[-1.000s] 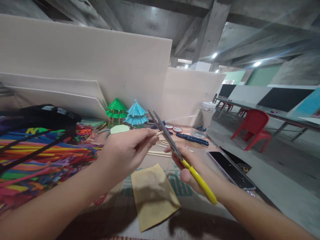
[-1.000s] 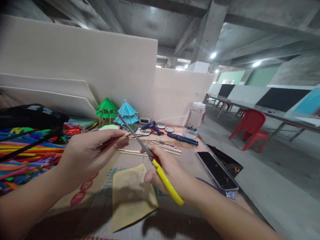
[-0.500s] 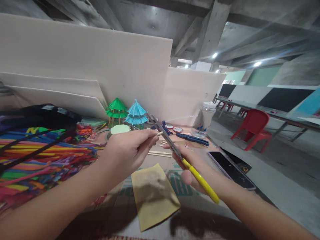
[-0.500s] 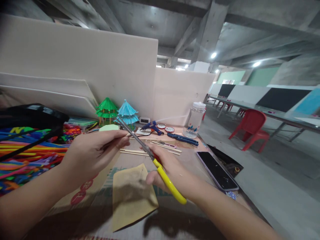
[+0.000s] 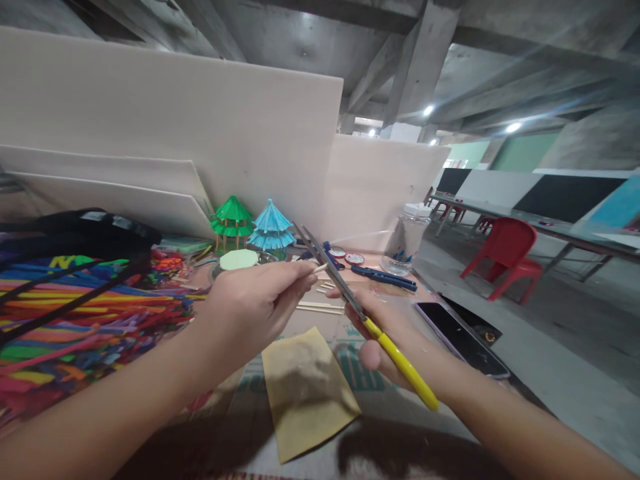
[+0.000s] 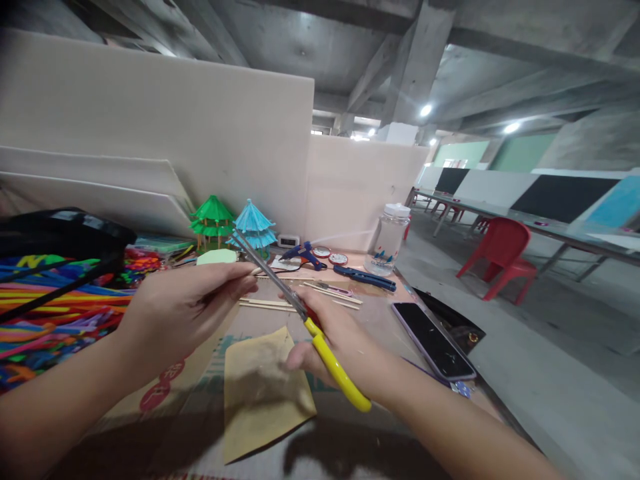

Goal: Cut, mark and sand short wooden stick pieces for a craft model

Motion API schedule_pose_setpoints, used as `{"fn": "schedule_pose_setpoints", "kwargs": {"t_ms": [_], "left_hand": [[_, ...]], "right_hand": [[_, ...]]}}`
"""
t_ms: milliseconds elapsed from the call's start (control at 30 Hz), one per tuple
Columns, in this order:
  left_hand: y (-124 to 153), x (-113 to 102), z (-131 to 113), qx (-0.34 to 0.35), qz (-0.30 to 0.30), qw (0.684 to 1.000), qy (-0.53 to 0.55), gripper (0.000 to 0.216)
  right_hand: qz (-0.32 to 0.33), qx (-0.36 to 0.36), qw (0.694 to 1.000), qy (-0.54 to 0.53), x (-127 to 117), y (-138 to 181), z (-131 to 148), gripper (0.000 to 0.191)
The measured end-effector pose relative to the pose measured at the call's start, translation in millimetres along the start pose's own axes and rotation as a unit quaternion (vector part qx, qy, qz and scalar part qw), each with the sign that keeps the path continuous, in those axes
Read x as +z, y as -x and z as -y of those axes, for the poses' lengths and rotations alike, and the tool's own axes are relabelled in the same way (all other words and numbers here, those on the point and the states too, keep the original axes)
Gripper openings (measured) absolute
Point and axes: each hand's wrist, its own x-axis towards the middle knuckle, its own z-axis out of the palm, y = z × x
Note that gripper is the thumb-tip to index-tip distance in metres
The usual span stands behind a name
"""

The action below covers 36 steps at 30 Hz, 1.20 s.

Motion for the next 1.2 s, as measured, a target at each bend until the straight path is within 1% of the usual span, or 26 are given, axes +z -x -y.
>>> {"fn": "schedule_pose_setpoints", "kwargs": {"t_ms": [167,200,300,367,433,500,600,700,867,967,1033,1133,1200], "left_hand": [[0,-1,-2,0.008,-0.004,1.0,-0.001,0.027],[0,-1,-3,0.009,-0.001,1.0,-0.002,0.028],[-2,-3,-5,0.005,0.018,1.0,-0.001,0.03],[-3,-4,-5,-0.004,0.026,1.0,0.011,0.027],[-3,-3,-4,-0.012,0.029,0.999,0.034,0.023],[-4,-2,-3,-0.016,0.027,0.998,0.063,0.021],[-4,-1,-1,-0.023,0.031,0.996,0.086,0.021],[-5,-1,0,-0.028,0.043,0.995,0.09,0.022],[-5,1,1,-0.012,0.033,0.996,0.086,0.019],[-3,2,3,-0.01,0.026,0.995,0.094,0.016],[-3,2,4,-0.008,0.025,0.996,0.091,0.016],[-4,1,4,-0.011,0.027,0.996,0.082,0.016],[-6,0,4,-0.017,0.026,0.995,0.093,0.017]], "right_hand": [[-0.002,-0.036,0.998,0.046,-4,-3,5,0.079],[-0.004,-0.034,0.998,0.05,-4,-3,5,0.077],[-0.012,0.006,0.999,0.048,-3,0,1,0.068],[-0.017,0.037,0.998,0.039,-1,2,-3,0.06],[-0.026,0.049,0.998,0.026,1,4,-6,0.058],[-0.023,0.048,0.999,0.0,3,6,-6,0.062],[-0.008,0.039,0.998,-0.045,3,7,-4,0.075],[-0.005,0.034,0.998,-0.061,3,5,1,0.086],[-0.031,0.025,0.997,-0.07,5,0,2,0.09],[-0.051,0.037,0.996,-0.066,6,-1,-1,0.09],[-0.055,0.053,0.995,-0.059,6,0,-2,0.084],[-0.048,0.073,0.995,-0.048,5,2,0,0.067],[-0.042,0.076,0.995,-0.053,4,4,1,0.06]]}}
